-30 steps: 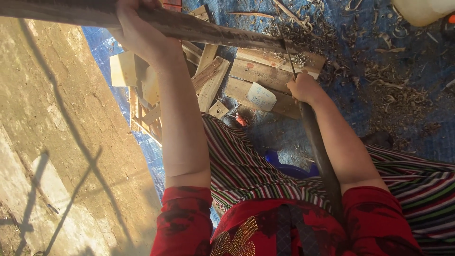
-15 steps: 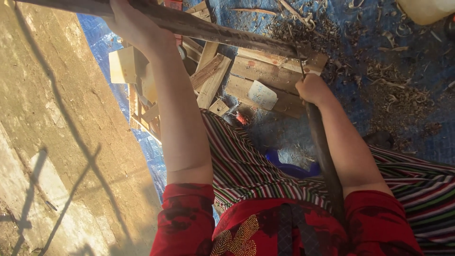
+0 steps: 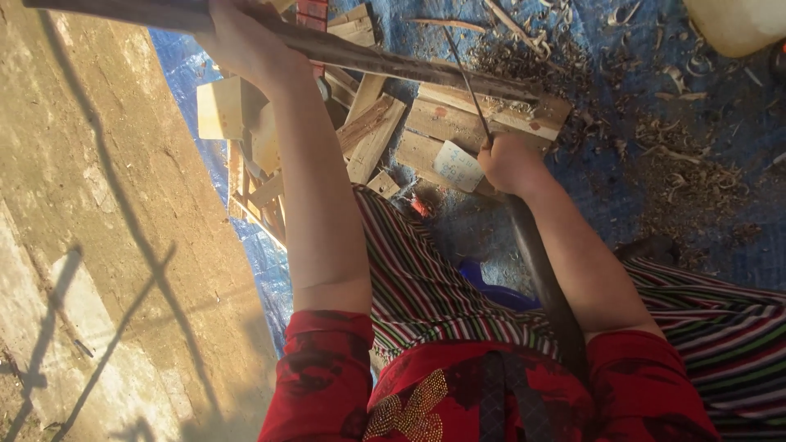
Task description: A person is shaving a long strip of wood using a large curved blade while sitting on a tarp on the ground.
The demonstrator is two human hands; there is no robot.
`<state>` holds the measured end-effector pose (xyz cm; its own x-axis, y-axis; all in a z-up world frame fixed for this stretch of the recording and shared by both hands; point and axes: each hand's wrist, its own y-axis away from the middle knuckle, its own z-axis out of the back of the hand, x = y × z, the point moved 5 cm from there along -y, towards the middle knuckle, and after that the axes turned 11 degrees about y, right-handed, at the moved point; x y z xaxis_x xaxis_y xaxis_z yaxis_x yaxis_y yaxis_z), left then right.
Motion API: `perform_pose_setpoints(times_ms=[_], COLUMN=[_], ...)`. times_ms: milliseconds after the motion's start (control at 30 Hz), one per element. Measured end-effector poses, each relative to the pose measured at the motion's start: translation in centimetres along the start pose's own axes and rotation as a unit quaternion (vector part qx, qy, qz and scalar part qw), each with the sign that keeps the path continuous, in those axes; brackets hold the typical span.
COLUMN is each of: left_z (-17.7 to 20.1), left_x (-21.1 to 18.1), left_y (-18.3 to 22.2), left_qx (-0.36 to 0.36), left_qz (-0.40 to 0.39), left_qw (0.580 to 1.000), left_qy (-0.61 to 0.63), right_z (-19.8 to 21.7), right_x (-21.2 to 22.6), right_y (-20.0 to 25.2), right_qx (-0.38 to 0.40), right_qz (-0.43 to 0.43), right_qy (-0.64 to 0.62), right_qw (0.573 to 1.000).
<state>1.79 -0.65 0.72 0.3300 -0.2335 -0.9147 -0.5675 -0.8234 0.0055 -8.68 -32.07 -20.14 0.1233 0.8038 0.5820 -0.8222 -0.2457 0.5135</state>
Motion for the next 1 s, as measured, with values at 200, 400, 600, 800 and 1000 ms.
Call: perform_pose_setpoints(times_ms=[200,400,600,800,1000], left_z=[0.2,-0.4,-1.0,-1.3,-0.8], left_x=[0.7,0.9,0.3,0.4,0.6], left_y=[-0.4,-0.3,0.8,0.5,-1.1], left_qx=[0.032,0.046,0.025,0.046,0.038], left_qz=[-0.034,-0.037,-0.017,-0.022,-0.056], left_qw=[0.999,0.996,0.999,0.997,0.997], left_qy=[0.017,0.068,0.035,0.051,0.034], right_z=[1.6,-0.2,2.0,-1.8,0.5], right_x=[3.7,-1.8,4.6,-10.1,-0.3], right_y=[2.5,-1.4,3.3,-4.5,0.5], right_qx=[-0.003,0.011,0.006,-0.021,-0.003], right_qz=[0.026,-0.012,0.022,-0.052,-0.011], right_qy=[0.089,-0.029,0.113,0.028,0.023], right_qw=[0.996,0.999,0.993,0.998,1.0])
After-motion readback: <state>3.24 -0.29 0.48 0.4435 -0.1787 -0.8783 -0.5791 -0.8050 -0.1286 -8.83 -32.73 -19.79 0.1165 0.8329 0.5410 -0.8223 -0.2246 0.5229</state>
